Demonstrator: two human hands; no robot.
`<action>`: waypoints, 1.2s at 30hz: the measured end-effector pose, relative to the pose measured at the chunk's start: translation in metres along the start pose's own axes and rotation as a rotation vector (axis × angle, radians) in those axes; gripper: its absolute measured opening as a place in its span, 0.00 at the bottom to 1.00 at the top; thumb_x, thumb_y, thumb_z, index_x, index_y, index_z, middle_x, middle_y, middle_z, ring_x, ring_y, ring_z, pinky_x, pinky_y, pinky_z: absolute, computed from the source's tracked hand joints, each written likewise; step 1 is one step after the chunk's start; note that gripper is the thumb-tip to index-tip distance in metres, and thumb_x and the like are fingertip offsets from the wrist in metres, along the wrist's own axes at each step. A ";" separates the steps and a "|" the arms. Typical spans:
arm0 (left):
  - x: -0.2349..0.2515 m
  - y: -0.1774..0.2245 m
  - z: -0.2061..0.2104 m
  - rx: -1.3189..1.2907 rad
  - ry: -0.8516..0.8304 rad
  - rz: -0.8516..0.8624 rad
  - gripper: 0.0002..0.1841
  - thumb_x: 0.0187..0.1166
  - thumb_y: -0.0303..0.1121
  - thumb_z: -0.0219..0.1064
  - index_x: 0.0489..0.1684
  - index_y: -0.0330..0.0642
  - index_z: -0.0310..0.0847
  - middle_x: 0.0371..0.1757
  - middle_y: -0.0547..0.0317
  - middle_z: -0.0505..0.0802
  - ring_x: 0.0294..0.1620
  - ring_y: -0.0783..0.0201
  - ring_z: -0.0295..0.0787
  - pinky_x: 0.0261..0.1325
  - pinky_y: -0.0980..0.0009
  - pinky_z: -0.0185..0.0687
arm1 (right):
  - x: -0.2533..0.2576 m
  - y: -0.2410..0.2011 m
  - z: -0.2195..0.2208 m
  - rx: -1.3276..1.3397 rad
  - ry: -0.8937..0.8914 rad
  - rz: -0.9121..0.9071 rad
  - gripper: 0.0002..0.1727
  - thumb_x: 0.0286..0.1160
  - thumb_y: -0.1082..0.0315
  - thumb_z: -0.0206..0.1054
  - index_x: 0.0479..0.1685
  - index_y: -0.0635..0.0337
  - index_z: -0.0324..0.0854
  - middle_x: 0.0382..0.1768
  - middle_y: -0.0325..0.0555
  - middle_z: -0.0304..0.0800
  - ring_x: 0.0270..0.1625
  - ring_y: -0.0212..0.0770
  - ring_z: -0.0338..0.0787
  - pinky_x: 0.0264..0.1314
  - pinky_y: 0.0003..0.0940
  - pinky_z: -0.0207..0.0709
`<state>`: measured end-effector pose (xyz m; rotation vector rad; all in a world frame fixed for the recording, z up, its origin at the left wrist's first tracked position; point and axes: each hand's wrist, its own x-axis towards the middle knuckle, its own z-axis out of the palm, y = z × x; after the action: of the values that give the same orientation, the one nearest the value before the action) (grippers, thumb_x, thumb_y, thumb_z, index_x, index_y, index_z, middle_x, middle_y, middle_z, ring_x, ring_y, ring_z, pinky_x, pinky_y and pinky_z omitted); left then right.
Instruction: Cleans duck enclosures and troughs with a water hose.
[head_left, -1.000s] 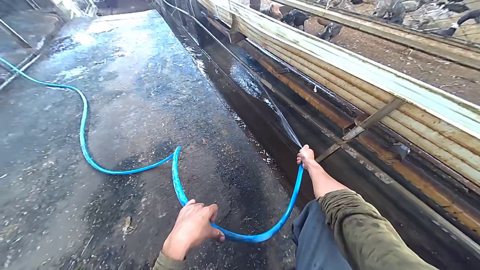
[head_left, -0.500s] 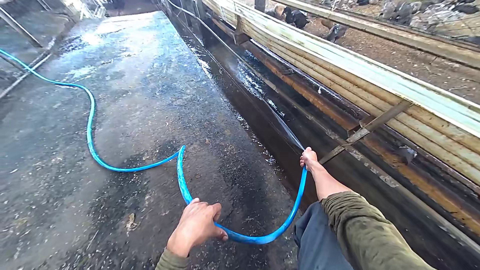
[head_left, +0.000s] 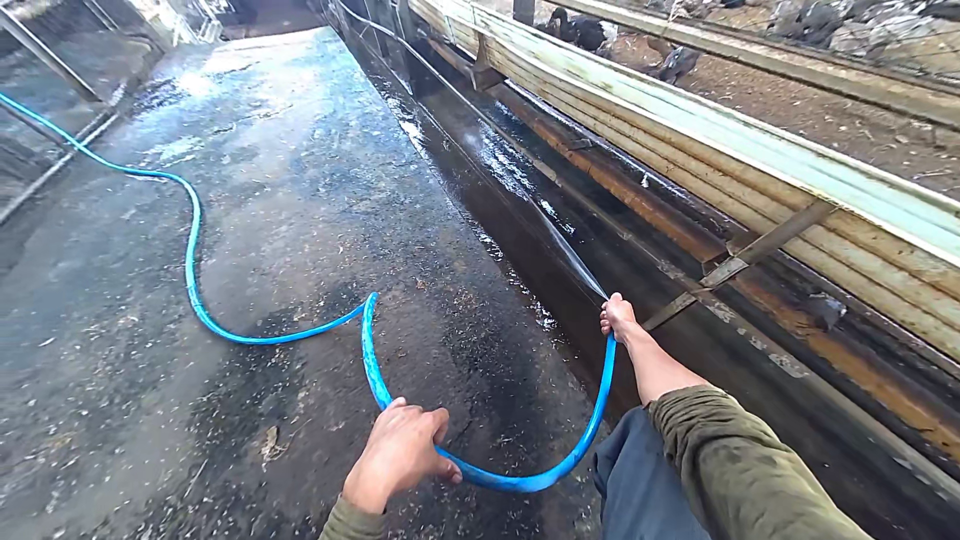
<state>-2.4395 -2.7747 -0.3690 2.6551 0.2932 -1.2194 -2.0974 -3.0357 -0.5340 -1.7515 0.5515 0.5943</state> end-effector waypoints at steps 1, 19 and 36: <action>0.000 0.000 0.000 -0.001 0.003 0.003 0.35 0.67 0.69 0.73 0.57 0.47 0.86 0.48 0.52 0.94 0.59 0.51 0.88 0.83 0.47 0.58 | 0.000 0.000 0.001 -0.005 -0.003 0.000 0.29 0.97 0.47 0.30 0.40 0.57 0.69 0.16 0.35 0.60 0.11 0.31 0.62 0.14 0.27 0.63; -0.001 0.002 -0.001 -0.016 0.017 -0.007 0.35 0.67 0.68 0.74 0.57 0.46 0.86 0.49 0.50 0.94 0.61 0.50 0.88 0.85 0.45 0.55 | 0.000 -0.001 -0.004 0.042 0.058 -0.014 0.29 0.97 0.48 0.28 0.43 0.58 0.70 0.18 0.36 0.62 0.12 0.32 0.62 0.15 0.28 0.63; 0.000 0.000 0.001 0.003 0.011 -0.022 0.35 0.66 0.69 0.73 0.57 0.47 0.86 0.49 0.51 0.94 0.60 0.51 0.88 0.84 0.47 0.57 | 0.000 -0.001 0.003 0.108 0.058 -0.025 0.29 0.97 0.47 0.28 0.43 0.58 0.69 0.16 0.35 0.60 0.11 0.31 0.62 0.13 0.27 0.63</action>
<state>-2.4399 -2.7747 -0.3698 2.6685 0.3238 -1.2136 -2.0966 -3.0329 -0.5336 -1.6754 0.5907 0.4894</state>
